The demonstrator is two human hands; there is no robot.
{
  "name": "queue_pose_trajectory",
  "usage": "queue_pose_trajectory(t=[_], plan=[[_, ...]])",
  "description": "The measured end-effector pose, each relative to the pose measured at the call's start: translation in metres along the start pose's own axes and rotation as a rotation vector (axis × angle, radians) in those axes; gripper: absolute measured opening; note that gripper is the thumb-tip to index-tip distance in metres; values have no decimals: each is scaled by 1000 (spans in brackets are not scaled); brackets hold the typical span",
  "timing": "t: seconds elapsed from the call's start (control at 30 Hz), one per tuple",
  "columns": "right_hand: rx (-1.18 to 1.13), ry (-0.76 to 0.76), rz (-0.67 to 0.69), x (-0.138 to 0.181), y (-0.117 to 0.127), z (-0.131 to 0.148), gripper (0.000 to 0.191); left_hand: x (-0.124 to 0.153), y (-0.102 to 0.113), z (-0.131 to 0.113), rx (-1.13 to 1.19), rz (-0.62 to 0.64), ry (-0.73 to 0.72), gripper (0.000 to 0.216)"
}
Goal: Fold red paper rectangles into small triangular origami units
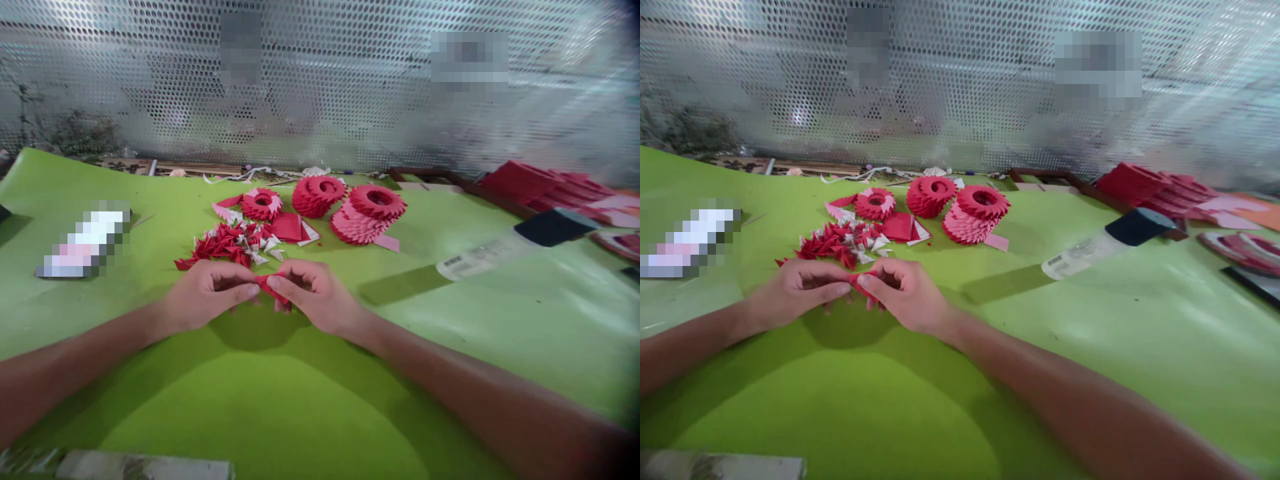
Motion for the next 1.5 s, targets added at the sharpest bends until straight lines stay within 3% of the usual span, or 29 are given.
queue_pose_trajectory(t=[0.47,0.7,0.97,1.17,1.5], plan=[[30,-22,20,1,-5,-1,37,0,5,5,-6,-75,11,32],[69,-9,26,-1,-4,2,35,-1,-1,-3,-24,32,6,32],[73,-21,44,0,-5,1,32,0,0,-3,-173,-20,26,36],[39,-13,33,0,-4,1,34,1,-4,-4,-93,38,9,33],[16,-26,58,1,-7,-1,33,0,2,1,-52,-63,-5,33]])
Point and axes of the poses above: each hand's wrist, its own x-axis away from the middle knuckle, its own y-axis out of the back of the hand, z = x × y, the point moved 9 cm from there along -x, towards the middle knuckle
